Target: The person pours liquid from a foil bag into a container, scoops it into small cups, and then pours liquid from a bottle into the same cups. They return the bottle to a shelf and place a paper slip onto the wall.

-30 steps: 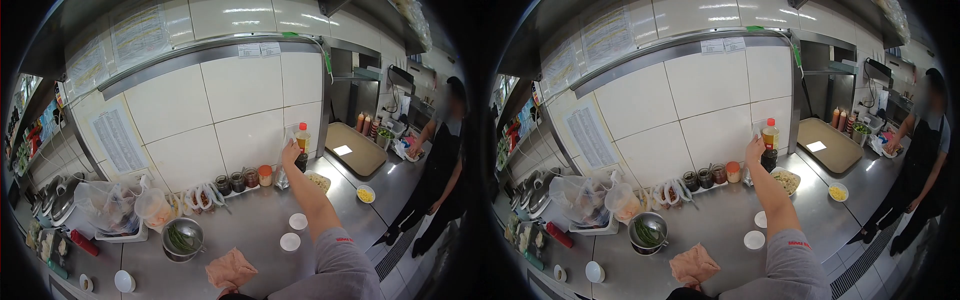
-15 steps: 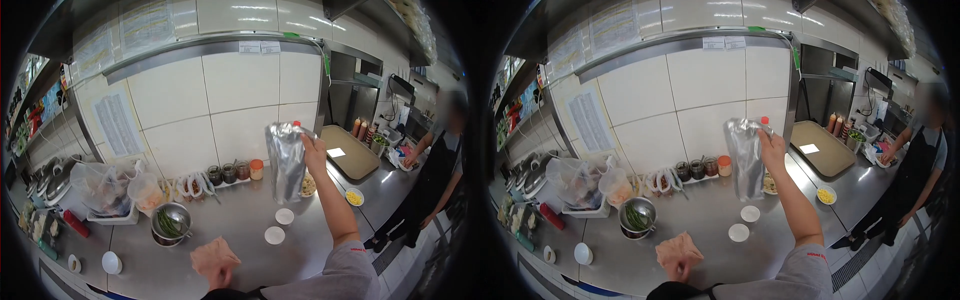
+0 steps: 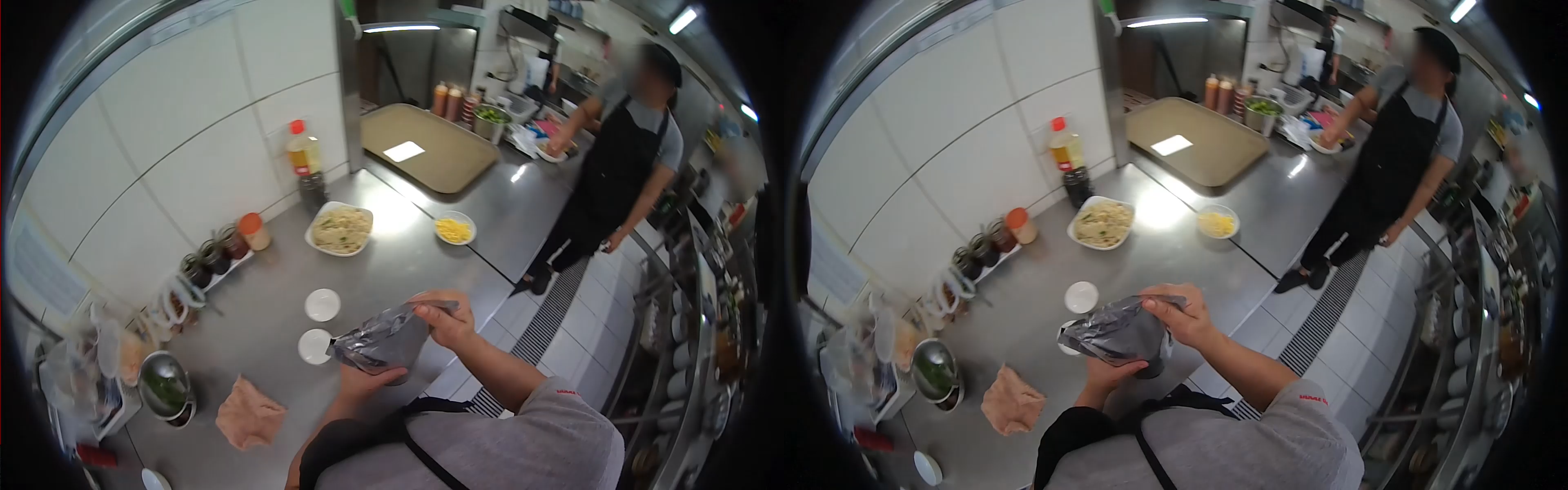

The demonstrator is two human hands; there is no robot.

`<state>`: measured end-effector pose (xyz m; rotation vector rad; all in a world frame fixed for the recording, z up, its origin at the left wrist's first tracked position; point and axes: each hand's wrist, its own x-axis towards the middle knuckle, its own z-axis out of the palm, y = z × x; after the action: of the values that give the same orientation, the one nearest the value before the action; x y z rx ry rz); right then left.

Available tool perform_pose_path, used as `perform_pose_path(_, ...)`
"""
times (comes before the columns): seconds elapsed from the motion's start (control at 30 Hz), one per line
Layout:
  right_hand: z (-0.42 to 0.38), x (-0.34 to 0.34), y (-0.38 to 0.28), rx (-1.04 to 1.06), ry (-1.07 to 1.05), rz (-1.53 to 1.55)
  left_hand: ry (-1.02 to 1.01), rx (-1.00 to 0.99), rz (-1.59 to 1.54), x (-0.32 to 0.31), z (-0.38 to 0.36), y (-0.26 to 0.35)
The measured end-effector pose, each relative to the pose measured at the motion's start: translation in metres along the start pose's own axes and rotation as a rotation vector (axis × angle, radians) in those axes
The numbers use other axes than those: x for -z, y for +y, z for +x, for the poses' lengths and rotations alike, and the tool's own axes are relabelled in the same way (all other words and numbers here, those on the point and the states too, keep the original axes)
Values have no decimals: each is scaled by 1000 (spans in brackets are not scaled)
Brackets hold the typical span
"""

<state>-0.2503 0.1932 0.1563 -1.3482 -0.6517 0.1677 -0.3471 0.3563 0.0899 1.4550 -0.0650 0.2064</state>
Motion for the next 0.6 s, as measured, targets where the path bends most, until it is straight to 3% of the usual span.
perform_pose_path(0.03, -5, 9, 10, -21, 9, 107, 32, 40, -11, -7, 3, -5)
perform_pose_path(0.07, -9, 18, 19, -38, 11, 215, 60, -49, -24, -15, 8, -11)
perform_pose_path(0.2, -22, 37, 37, -53, -41, 225, 34, 93, -270, -33, 19, -29)
perform_pose_path(0.27, -22, 31, 36, 105, 37, 324, 71, 116, -243, -39, 23, -35)
perform_pose_path(0.3, -31, 37, 50, 50, -21, 351, 51, 113, -206, -40, 23, -36)
perform_pose_path(0.37, -56, 68, 100, -3, -458, -412, 122, 40, -159, -46, 24, -46)
perform_pose_path(0.4, -73, 65, 125, 17, -241, -364, 107, -35, -104, -51, 28, -51)
perform_pose_path(0.53, -45, 77, 124, -240, -298, -139, 258, -37, -15, -71, 39, -54)
perform_pose_path(0.6, -20, 85, 115, -202, -330, -215, 404, -46, -334, -75, 51, -55)
